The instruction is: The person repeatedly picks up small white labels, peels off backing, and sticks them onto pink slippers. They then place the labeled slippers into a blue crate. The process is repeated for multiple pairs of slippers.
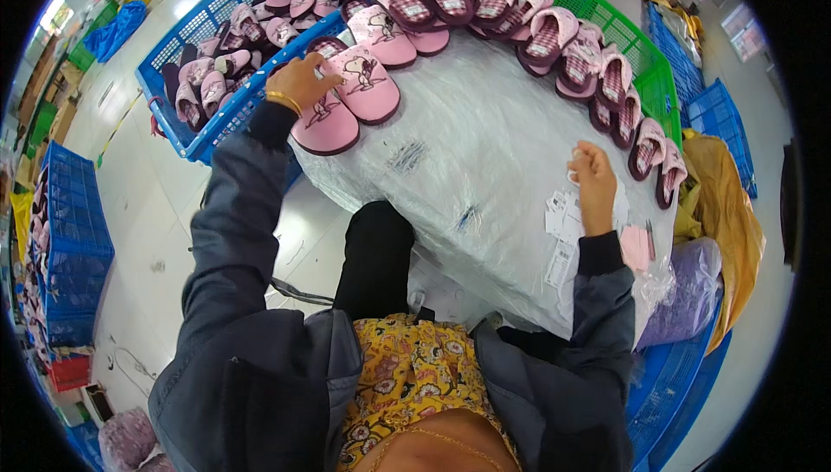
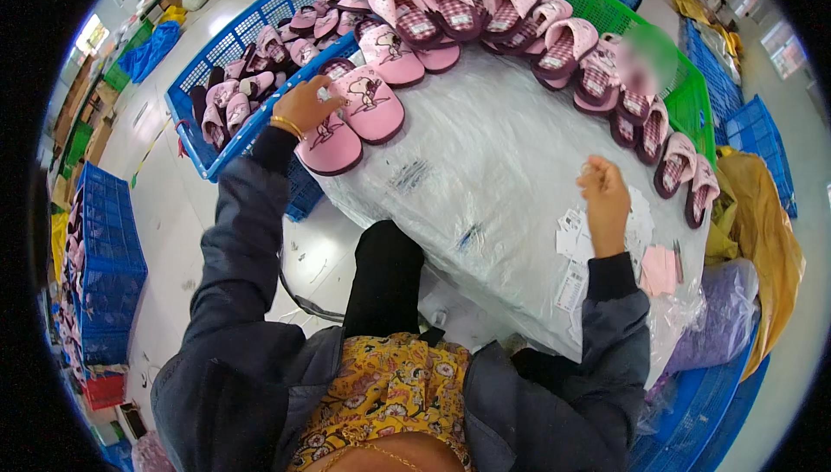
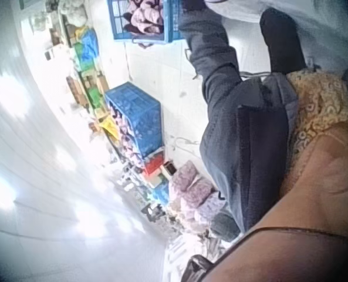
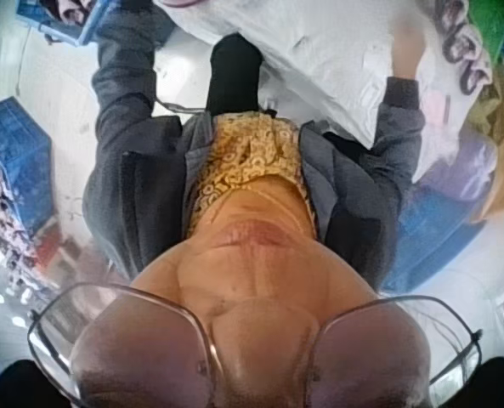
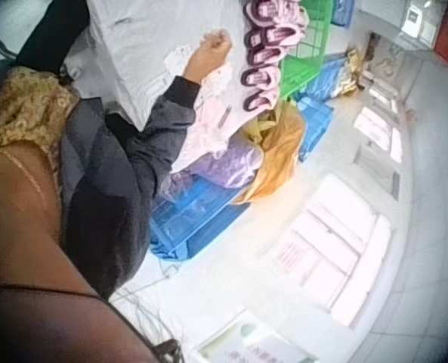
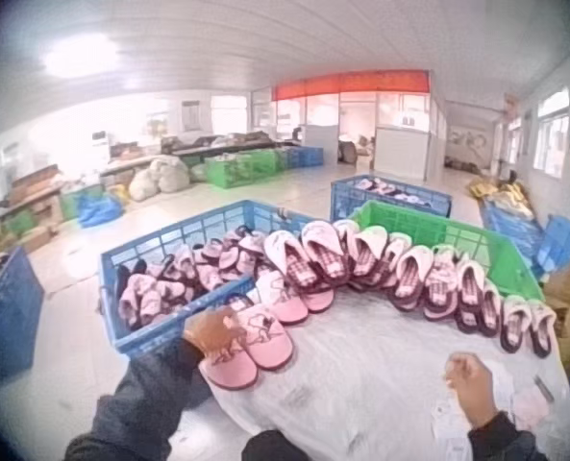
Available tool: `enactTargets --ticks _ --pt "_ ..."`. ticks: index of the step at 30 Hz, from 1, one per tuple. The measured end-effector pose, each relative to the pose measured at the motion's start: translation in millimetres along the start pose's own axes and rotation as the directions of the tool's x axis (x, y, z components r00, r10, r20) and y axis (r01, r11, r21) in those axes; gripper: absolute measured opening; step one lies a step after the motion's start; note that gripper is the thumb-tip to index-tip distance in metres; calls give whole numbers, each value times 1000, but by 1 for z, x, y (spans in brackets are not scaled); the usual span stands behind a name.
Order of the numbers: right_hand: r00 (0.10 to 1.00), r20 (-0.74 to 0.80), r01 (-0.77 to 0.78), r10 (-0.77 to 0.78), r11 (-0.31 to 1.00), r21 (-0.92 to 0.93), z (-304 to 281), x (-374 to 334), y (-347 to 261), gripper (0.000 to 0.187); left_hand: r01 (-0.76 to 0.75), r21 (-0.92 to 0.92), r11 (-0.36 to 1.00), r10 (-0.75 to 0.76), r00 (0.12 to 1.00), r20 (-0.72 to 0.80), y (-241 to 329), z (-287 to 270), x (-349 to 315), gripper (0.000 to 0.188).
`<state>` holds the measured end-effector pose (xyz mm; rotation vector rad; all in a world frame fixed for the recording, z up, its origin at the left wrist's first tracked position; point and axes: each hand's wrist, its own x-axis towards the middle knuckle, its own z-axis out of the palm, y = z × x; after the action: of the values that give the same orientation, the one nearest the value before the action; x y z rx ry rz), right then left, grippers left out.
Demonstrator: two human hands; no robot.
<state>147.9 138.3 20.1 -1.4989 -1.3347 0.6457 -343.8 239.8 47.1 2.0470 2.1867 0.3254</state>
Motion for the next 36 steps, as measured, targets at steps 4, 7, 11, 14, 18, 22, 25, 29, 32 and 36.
enactTargets --ticks 4,7,11,14,18,22,25,29,32,36 --pt "998 17 -67 67 997 43 -4 -53 -10 25 -354 -226 908 379 922 77 -55 30 59 72" --pt "991 -7 -130 131 988 78 -26 -91 -21 24 -453 -85 887 460 857 232 -46 7 65 43" --pt "988 -72 -125 135 983 131 -50 -130 -21 23 48 -865 500 347 904 251 -16 -6 -5 20" --pt "988 -120 -77 98 983 167 -59 -150 -8 22 338 -941 -13 356 881 312 24 0 -54 18" --pt "977 -208 -45 45 999 3 -68 -167 2 20 608 -711 -353 649 707 283 106 42 -93 22" --pt "964 -266 -38 18 997 -73 -82 -187 7 20 499 -681 -536 288 866 408 216 74 -135 35" --pt "955 -286 -6 -77 961 -276 -97 -188 11 22 537 -691 -484 472 825 311 227 115 -139 55" --pt "916 -265 33 -302 714 -699 -140 -161 26 25 581 -669 -464 653 734 186 218 115 -145 46" --pt "925 -191 3 -330 508 -861 -166 -119 58 26 439 -844 -308 429 856 288 213 111 -158 45" --pt "988 -66 -16 -136 336 -942 -181 -70 113 29 379 -896 -232 332 897 293 217 99 -178 42"
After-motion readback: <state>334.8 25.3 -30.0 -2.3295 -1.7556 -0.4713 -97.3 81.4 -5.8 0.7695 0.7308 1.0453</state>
